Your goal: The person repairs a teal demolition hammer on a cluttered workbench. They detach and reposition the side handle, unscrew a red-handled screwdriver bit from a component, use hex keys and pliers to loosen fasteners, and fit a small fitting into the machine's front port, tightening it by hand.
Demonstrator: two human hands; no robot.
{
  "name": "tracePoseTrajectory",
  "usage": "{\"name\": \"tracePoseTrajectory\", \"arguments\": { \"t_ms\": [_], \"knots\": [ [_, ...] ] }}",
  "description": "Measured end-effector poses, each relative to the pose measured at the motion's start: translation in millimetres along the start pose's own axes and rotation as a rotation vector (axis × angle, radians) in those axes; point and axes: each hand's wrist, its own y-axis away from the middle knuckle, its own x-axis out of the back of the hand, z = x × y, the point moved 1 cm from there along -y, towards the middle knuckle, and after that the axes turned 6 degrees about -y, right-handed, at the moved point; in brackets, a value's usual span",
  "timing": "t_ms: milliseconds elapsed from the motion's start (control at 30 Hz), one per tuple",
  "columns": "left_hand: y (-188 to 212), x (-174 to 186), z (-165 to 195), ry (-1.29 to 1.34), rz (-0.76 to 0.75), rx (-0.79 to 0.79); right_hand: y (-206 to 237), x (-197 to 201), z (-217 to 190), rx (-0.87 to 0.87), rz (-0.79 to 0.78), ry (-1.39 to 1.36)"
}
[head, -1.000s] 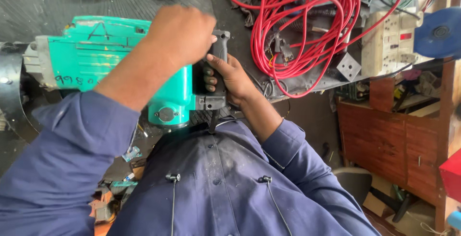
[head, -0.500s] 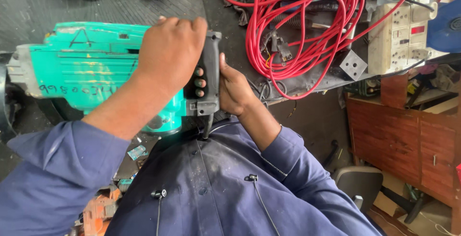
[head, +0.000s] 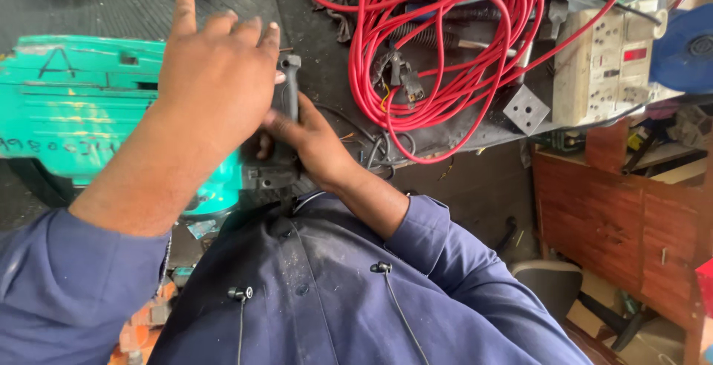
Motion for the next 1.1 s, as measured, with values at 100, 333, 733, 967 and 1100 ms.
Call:
{"name": "tracePoseTrajectory", "arguments": {
  "t_ms": [100,333,733,967,1100],
  "knots": [
    [-3.4,-4.3,5.0,0.16,-0.24,0.074,-0.4,1.9,1.0,-0.02,-0.044,0.081],
    [-6.8,-19.1,-1.4,0.24,-0.217,0.162,-4.5,-5.7,13.9,0.045,-0.02,0.121],
    [117.6,76.5,45.8,0.459,0.255,0.396,-27.7,4.2,-2.6,-0.463,-0.252,-0.412],
    [139.9,53.0,73.7,0.328,0.13,0.304,-30.3,12.1,5.7,-0.423,-0.324,-0.462],
    [147.8,42.4,77.5,0.344,0.121,0.302,-30.7,14.0,10.3,-0.44,-0.295,-0.476]
  ]
}}
